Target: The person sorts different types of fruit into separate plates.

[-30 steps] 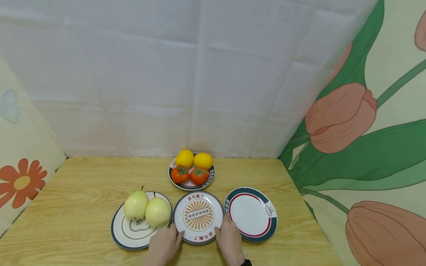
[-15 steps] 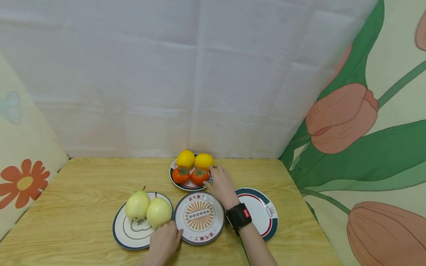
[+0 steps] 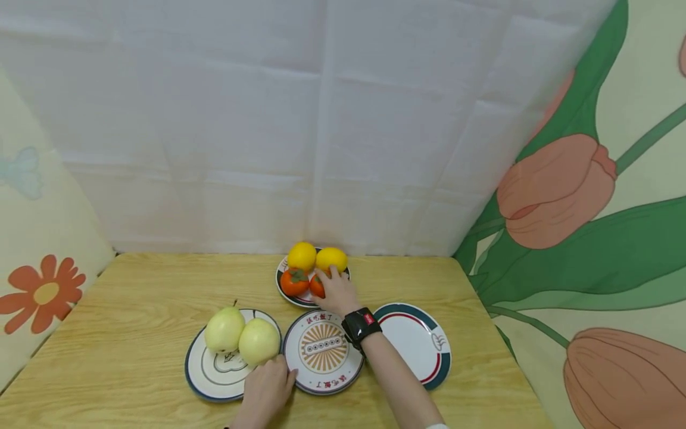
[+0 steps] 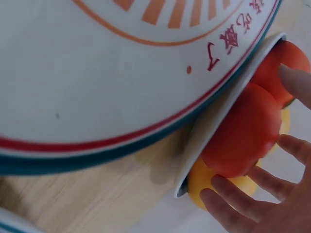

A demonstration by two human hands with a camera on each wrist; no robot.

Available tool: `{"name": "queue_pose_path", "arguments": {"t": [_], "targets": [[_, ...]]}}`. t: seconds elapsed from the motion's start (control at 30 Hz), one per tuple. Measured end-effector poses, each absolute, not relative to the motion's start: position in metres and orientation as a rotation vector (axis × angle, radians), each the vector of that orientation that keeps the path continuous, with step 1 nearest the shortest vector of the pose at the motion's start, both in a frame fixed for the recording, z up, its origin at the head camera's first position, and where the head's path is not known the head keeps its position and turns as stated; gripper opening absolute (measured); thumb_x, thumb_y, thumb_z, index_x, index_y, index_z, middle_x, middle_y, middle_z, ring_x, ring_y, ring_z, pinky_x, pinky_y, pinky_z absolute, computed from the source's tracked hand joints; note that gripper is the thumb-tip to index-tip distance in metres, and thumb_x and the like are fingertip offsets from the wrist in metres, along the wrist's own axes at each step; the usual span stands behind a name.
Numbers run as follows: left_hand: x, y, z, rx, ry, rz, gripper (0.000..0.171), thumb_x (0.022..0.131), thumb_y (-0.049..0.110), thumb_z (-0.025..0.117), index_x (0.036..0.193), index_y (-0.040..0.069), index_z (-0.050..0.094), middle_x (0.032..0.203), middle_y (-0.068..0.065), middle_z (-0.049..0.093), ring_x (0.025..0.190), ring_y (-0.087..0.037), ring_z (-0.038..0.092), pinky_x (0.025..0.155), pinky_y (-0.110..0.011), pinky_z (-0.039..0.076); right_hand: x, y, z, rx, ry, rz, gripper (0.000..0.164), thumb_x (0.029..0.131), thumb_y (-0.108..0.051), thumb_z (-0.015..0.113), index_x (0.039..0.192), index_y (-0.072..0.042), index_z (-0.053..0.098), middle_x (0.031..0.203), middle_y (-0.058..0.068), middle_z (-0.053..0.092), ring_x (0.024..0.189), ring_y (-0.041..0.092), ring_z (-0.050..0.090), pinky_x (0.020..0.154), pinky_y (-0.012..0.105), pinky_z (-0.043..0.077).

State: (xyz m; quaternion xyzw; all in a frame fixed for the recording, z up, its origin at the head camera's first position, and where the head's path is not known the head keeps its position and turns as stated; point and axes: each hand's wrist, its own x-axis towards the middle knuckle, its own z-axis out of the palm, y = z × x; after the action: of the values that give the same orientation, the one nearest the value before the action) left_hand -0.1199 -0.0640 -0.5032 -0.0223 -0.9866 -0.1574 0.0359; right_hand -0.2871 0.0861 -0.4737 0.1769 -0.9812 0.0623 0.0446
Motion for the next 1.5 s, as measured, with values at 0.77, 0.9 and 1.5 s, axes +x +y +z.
{"name": "queue_pose_path", "arguments": {"t": [0.77, 0.9, 1.5], "targets": [[-0.120, -0.065, -0.503, -0.063, -3.031, -0.472, 0.034, 0.080, 0.031, 0.072, 0.076, 0.002, 0.056, 0.062, -0.010, 0.056, 0.054, -0.026, 0.057, 0.047, -0.039, 0.042, -0.284, 0.096, -0.477, 0.718, -2.877, 0.090, 0.057, 0.080, -0.035, 0.072, 0.132, -0.025, 0.054, 0.136, 0.010, 0.045, 0.100, 0.034, 0.058, 0.082, 0.043, 0.050], [-0.121, -0.065, -0.503, -0.070, -3.030, -0.482, 0.034, 0.080, 0.031, 0.072, 0.075, 0.002, 0.056, 0.061, -0.009, 0.056, 0.053, -0.026, 0.056, 0.046, -0.038, 0.041, -0.271, 0.102, -0.472, 0.813, -2.810, 0.045, 0.056, 0.080, -0.038, 0.072, 0.131, -0.026, 0.054, 0.134, 0.007, 0.047, 0.098, 0.031, 0.056, 0.082, 0.040, 0.049], [-0.121, -0.065, -0.503, -0.094, -3.014, -0.460, 0.034, 0.080, 0.032, 0.072, 0.074, 0.002, 0.056, 0.059, -0.009, 0.055, 0.050, -0.025, 0.055, 0.043, -0.037, 0.040, -0.209, 0.100, -0.479, 1.168, -2.715, -0.164, 0.057, 0.084, -0.048, 0.066, 0.136, -0.032, 0.048, 0.143, 0.002, 0.043, 0.106, 0.025, 0.057, 0.086, 0.040, 0.051]]}}
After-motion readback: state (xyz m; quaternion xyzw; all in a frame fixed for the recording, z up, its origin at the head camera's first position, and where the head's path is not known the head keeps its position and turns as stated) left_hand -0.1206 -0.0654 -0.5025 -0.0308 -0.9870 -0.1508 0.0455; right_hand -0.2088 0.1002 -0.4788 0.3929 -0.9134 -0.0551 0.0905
